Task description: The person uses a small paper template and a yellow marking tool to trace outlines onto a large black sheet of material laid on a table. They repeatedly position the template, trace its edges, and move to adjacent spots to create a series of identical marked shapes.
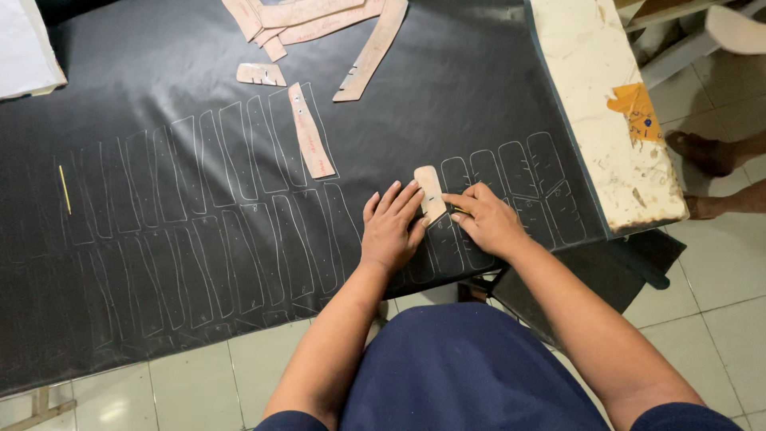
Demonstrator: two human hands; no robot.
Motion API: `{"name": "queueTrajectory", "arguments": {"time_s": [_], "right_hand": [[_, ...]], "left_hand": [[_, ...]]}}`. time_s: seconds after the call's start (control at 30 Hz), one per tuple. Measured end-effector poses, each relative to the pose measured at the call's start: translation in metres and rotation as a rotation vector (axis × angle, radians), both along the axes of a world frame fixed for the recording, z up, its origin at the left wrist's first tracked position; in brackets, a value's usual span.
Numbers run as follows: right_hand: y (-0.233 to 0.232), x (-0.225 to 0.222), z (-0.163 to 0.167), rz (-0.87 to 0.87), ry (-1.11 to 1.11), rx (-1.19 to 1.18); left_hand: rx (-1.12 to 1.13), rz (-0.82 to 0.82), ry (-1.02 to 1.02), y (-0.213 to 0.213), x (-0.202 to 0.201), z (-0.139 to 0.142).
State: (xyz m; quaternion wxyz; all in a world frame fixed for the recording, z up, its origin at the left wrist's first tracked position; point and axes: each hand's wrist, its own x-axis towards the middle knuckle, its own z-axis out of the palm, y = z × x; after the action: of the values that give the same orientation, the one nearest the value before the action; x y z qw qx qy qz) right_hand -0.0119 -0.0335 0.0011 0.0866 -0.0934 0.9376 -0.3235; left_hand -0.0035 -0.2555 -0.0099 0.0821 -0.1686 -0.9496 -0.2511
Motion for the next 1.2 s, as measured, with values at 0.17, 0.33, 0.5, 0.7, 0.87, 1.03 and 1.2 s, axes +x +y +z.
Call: {"name": "queueTrajectory", "arguments": {"time_s": [0.17,0.33,0.5,0.7,0.87,1.03,1.2], "right_hand": [[0.000,0.000,-0.002,0.001,0.010,0.001],[0.001,-0.001,-0.002,0.007,0.002,0.023],[0.000,-0.001,0.000,0.006,0.004,0.008],[0.000,-0.001,0.003,0.001,0.019,-0.009],[0.000,-0.002,0.007,0.008,0.027,-0.013],[-0.002,-0.002,0.011,-0.002,0.004,0.009],[-0.001,-0.002,0.010,-0.008,-0.007,0.008]], "left_hand": [[0.003,-0.008,0.013,-0.001,0.000,0.000],[-0.010,-0.012,-0.007,0.000,-0.001,0.002],[-0.016,-0.010,0.015,0.001,-0.001,0.003],[-0.032,-0.021,-0.009,0.001,-0.003,0.005],[-0.041,-0.022,-0.035,0.001,-0.003,0.007],[-0.026,-0.020,-0.018,0.001,-0.003,0.005],[-0.022,-0.022,-0.002,0.001,-0.003,0.004]]}}
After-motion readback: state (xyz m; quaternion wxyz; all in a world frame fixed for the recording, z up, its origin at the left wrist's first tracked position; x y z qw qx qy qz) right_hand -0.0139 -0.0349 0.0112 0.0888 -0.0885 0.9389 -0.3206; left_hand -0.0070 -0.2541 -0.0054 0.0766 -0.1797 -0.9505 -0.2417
